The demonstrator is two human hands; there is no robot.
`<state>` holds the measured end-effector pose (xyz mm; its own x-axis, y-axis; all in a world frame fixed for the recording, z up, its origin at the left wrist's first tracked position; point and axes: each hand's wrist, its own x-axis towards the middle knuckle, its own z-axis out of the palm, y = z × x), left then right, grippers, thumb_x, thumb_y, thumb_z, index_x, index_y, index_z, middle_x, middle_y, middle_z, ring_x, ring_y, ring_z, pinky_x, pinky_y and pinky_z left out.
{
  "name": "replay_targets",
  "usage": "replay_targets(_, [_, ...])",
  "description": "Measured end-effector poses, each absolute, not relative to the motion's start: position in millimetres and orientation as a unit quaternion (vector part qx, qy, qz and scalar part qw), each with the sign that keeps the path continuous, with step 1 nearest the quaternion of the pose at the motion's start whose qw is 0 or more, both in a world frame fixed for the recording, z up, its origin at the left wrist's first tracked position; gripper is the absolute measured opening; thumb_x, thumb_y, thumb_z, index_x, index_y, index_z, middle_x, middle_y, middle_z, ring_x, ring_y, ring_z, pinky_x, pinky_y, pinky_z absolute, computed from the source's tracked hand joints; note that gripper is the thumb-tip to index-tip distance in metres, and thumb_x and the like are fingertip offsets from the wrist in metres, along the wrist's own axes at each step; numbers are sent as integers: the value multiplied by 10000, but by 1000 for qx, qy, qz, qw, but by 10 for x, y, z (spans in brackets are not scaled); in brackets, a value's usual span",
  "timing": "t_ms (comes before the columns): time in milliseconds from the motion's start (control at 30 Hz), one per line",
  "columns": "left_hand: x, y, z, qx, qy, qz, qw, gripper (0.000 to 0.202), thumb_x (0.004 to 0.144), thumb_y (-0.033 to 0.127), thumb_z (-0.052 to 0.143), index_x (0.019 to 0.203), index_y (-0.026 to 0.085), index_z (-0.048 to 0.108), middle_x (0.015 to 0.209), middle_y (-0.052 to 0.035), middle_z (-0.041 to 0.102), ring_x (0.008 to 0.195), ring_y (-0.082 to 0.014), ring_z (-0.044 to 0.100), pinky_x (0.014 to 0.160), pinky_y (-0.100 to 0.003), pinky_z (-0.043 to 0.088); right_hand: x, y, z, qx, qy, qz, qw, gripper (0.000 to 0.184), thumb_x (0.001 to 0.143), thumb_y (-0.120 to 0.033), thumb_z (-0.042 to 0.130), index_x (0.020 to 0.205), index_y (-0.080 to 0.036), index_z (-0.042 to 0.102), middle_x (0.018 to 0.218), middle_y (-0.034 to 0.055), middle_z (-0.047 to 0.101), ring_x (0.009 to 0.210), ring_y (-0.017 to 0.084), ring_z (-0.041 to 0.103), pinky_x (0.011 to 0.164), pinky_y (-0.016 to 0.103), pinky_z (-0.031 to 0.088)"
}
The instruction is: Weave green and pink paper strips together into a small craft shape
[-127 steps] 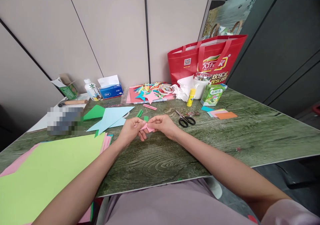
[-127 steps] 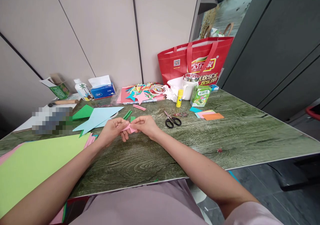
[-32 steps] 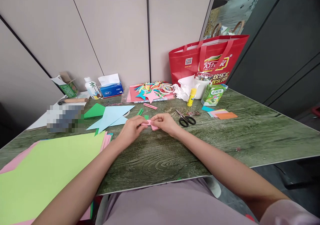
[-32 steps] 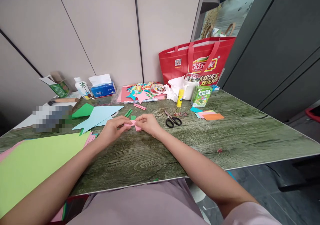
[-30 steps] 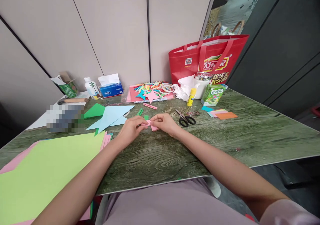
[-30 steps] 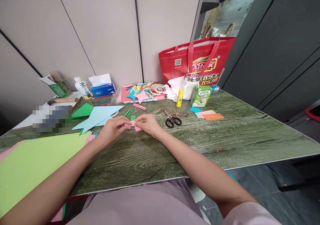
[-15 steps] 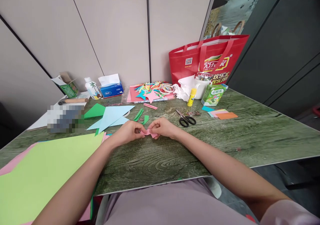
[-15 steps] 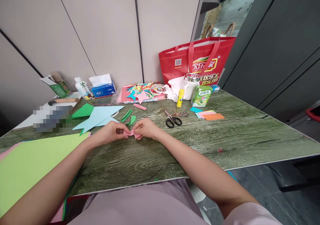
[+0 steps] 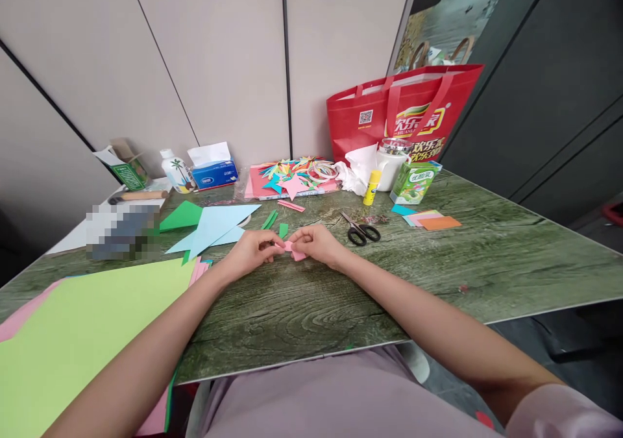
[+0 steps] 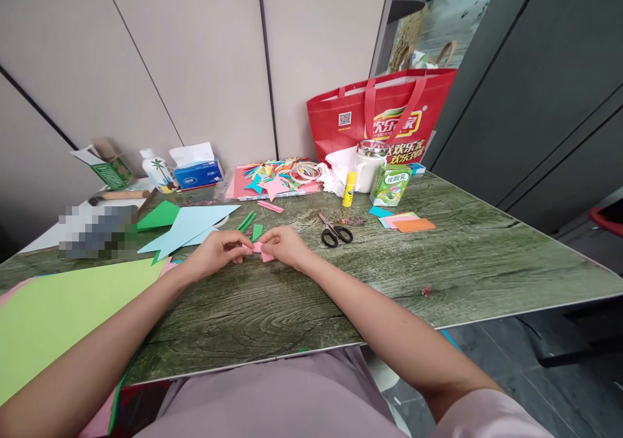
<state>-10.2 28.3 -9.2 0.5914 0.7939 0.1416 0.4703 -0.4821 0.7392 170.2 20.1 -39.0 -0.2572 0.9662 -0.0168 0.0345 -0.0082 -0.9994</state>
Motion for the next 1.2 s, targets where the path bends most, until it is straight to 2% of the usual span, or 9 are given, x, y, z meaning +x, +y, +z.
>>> replay_targets(167, [-105,282,-135,820,335,321,335,134,772,277,557,785,162,625,824,-41,590,504,-90,547,487,-229,474,1688,227,-407,-424,-599,491,469,125,601,-177,649,713,-124,633,563,-9,630,484,86,553,490,192,436])
replay_targets(267, [-99,269,-133,814,314,353,337,144,782,291,550,778,167,623,870,-53,592,520,-88,548,494,-234,484,1661,203,-387,-404,-602,491,482,178,588,-236,676,720,-124,631,591,-2,632,516,96,575,526,214,473])
replay_targets(600, [-31,214,-86,708,385,411,425,221,691,339,650,716,134,574,557,3,587,490,-125,569,496,-251,471,1599,89,-288,-372,-561,557,488,304,517,-279,745,747,-129,616,624,-1,647,539,99,597,572,257,542])
replay_targets(1000, [1,170,-63,665,392,429,469,250,663,334,684,697,113,573,526,-15,626,444,-122,571,462,-243,463,1563,70,-318,-378,-537,565,499,327,499,-298,770,711,-123,593,603,0,642,526,100,588,527,249,528])
replay_targets(1200, [5,162,-53,655,392,424,487,271,679,366,666,713,111,580,563,-35,646,489,-148,607,506,-280,508,1567,65,-309,-390,-554,542,497,291,545,-307,746,722,-121,608,613,16,652,508,96,580,504,233,512])
